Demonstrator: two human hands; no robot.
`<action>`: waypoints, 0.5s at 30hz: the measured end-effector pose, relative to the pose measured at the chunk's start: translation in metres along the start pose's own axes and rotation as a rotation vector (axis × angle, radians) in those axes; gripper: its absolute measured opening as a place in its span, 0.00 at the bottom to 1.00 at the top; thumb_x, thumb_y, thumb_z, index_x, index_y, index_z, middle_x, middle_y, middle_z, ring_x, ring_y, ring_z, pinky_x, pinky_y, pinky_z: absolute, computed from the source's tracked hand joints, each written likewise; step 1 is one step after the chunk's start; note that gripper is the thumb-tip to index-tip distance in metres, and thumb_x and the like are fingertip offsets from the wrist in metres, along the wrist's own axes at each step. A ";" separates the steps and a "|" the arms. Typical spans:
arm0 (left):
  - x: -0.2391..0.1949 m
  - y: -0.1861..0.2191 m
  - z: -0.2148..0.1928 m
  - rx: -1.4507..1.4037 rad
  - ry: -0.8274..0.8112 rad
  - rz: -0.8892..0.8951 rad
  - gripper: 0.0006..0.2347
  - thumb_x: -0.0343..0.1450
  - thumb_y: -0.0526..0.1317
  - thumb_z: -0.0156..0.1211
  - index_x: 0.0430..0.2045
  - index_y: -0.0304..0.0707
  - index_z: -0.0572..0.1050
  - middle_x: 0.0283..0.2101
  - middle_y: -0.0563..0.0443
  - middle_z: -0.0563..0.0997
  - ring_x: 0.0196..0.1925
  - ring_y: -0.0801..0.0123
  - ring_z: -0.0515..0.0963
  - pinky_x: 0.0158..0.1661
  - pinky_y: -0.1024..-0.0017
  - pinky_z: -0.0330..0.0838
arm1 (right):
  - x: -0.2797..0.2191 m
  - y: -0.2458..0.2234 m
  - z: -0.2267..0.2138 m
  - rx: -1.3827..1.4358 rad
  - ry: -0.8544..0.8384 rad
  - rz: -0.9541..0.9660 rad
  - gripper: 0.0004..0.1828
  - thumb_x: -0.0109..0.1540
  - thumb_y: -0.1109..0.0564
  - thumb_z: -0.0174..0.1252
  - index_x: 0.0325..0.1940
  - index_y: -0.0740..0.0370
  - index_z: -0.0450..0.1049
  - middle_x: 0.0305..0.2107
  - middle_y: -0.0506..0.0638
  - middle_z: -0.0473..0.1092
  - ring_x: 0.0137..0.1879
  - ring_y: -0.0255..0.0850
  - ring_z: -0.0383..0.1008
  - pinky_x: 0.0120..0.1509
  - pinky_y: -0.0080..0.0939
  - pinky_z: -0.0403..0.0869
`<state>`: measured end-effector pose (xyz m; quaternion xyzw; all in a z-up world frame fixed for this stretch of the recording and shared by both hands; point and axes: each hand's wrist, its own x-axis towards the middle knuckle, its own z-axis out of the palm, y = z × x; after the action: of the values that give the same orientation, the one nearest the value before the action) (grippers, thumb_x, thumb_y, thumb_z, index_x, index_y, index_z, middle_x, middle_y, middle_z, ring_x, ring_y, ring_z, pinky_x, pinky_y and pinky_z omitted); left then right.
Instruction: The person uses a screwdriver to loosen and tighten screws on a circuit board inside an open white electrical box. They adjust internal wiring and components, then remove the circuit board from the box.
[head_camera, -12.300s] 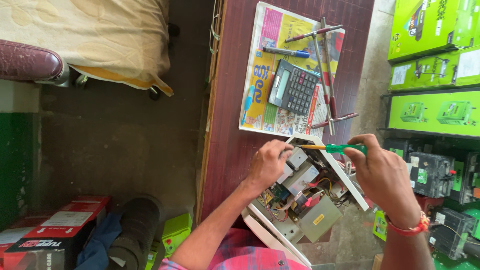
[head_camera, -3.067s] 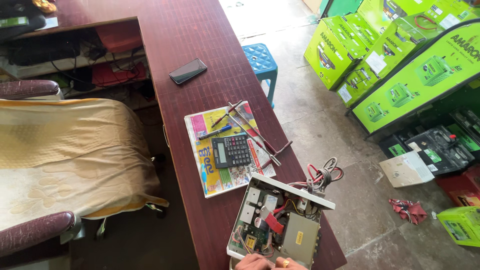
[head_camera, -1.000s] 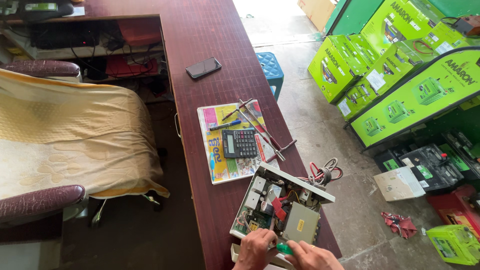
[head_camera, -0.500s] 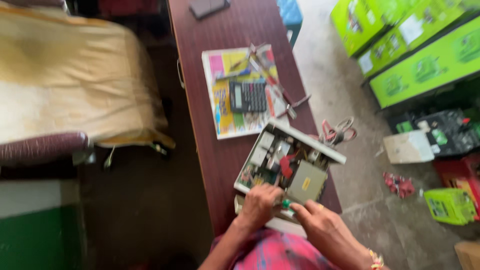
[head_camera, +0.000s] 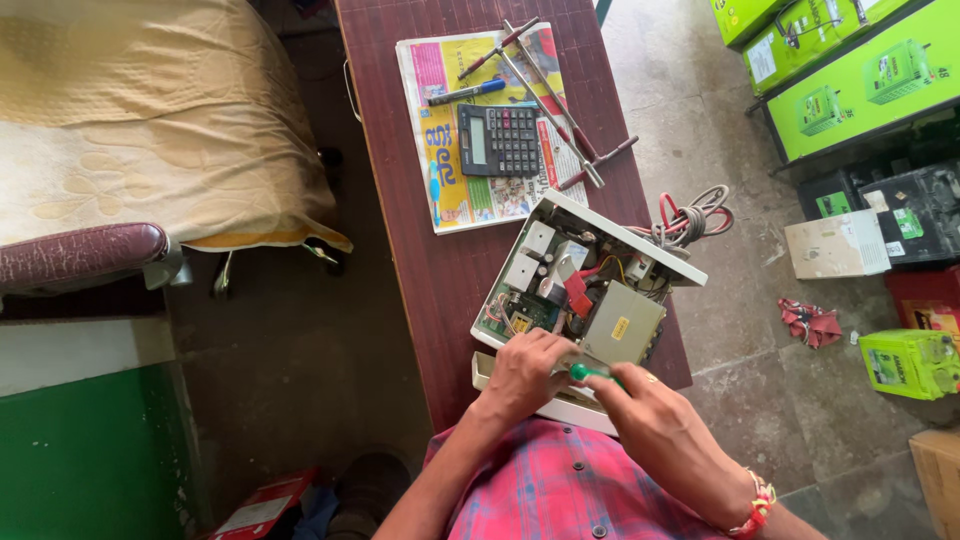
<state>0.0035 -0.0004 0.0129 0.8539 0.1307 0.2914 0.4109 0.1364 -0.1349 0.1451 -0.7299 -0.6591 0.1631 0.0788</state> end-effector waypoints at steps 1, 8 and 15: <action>-0.002 0.000 -0.001 -0.040 0.032 0.063 0.13 0.60 0.34 0.70 0.37 0.39 0.77 0.37 0.49 0.82 0.41 0.57 0.80 0.40 0.62 0.71 | -0.001 0.001 -0.001 0.025 0.094 -0.114 0.23 0.51 0.68 0.57 0.50 0.58 0.73 0.48 0.59 0.69 0.50 0.56 0.75 0.50 0.50 0.77; 0.000 -0.003 -0.003 0.060 -0.043 -0.068 0.09 0.61 0.34 0.72 0.26 0.40 0.74 0.29 0.50 0.79 0.36 0.57 0.80 0.39 0.60 0.71 | 0.001 0.002 0.004 0.107 0.133 -0.045 0.24 0.55 0.55 0.64 0.55 0.62 0.73 0.47 0.59 0.70 0.45 0.55 0.76 0.46 0.49 0.76; -0.003 -0.006 0.003 -0.027 -0.069 -0.021 0.10 0.61 0.32 0.70 0.33 0.39 0.76 0.33 0.49 0.80 0.39 0.56 0.80 0.40 0.61 0.73 | -0.003 0.011 0.014 0.077 -0.023 0.064 0.18 0.58 0.59 0.59 0.53 0.56 0.74 0.43 0.54 0.71 0.41 0.52 0.79 0.44 0.48 0.78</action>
<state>0.0034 0.0006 0.0055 0.8563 0.1215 0.2592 0.4298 0.1414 -0.1401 0.1292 -0.7450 -0.6296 0.1995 0.0940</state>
